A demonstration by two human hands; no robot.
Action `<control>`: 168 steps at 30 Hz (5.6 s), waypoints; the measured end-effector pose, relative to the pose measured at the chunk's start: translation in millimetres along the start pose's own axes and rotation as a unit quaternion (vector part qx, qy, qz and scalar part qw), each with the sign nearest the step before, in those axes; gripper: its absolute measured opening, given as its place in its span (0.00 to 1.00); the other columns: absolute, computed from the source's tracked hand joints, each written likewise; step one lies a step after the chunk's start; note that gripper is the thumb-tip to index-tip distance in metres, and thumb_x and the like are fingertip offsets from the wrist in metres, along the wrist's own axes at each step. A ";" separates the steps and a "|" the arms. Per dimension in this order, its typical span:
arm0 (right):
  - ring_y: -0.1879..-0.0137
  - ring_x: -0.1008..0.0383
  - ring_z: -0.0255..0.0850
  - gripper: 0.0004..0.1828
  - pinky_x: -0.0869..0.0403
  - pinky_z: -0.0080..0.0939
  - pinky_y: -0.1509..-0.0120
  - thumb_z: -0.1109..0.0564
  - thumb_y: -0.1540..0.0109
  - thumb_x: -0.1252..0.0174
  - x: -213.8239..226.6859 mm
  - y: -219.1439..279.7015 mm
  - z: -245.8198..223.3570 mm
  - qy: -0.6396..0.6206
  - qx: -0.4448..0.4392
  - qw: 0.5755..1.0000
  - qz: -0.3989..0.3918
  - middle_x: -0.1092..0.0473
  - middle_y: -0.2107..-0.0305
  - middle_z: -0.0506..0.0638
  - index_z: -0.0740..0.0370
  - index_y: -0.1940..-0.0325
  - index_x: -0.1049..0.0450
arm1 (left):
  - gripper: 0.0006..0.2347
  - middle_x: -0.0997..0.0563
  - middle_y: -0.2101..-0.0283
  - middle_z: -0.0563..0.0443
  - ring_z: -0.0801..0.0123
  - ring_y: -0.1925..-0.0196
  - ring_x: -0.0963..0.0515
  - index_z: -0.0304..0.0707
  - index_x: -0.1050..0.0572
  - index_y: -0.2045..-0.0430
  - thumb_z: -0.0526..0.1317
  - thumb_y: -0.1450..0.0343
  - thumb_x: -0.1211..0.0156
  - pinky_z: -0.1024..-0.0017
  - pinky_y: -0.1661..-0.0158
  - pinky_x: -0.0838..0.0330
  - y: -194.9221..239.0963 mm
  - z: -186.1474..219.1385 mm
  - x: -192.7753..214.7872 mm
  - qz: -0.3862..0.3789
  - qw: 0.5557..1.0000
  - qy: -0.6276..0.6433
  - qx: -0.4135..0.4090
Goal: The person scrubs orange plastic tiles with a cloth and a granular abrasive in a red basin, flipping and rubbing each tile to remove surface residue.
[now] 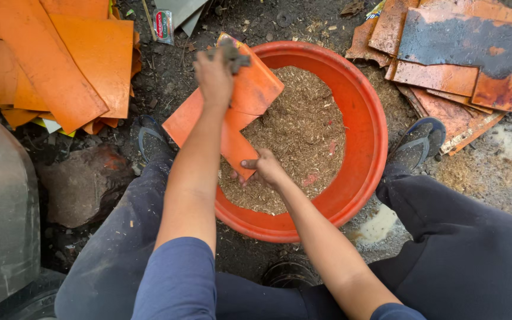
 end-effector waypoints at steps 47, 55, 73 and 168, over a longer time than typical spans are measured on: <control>0.53 0.27 0.46 0.29 0.27 0.47 0.49 0.61 0.33 0.47 23.1 62.1 -139.8 0.319 0.252 0.901 0.151 0.26 0.52 0.64 0.66 0.27 0.41 | 0.14 0.20 0.56 0.32 0.41 0.51 0.22 0.28 0.23 0.51 0.39 0.27 0.36 0.53 0.49 0.29 64.9 -94.9 197.7 0.288 0.935 0.164 0.125; 0.35 0.44 0.63 0.35 0.39 0.63 0.31 0.60 0.41 0.35 23.0 76.2 -185.6 0.601 0.301 0.592 0.445 0.43 0.42 0.69 0.48 0.30 0.33 | 0.13 0.15 0.51 0.40 0.60 0.49 0.16 0.29 0.24 0.50 0.38 0.26 0.38 0.64 0.44 0.24 17.5 -46.2 276.6 0.276 0.893 0.348 0.070; 0.79 0.34 0.36 0.16 0.32 0.37 0.78 0.66 0.37 0.43 62.7 -3.2 -74.5 0.066 0.065 0.991 0.095 0.26 0.74 0.57 0.75 0.46 0.30 | 0.20 0.29 0.45 0.26 0.40 0.46 0.26 0.33 0.26 0.44 0.38 0.30 0.35 0.52 0.45 0.29 80.1 -45.3 53.0 -0.041 0.987 0.009 0.153; 0.79 0.39 0.31 0.09 0.30 0.35 0.77 0.63 0.35 0.44 -204.4 -116.5 -145.3 0.081 0.276 0.956 -0.056 0.30 0.75 0.48 0.70 0.51 0.28 | 0.23 0.22 0.55 0.33 0.46 0.53 0.18 0.30 0.33 0.39 0.38 0.30 0.37 0.56 0.51 0.24 148.5 136.3 386.3 0.007 0.970 0.162 -0.180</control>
Point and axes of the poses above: each hand's wrist, its own y-axis away from the middle knuckle, its own x-axis out of the back of the hand, z = x × y, the point moved 9 cm from there along -y, towards the middle knuckle
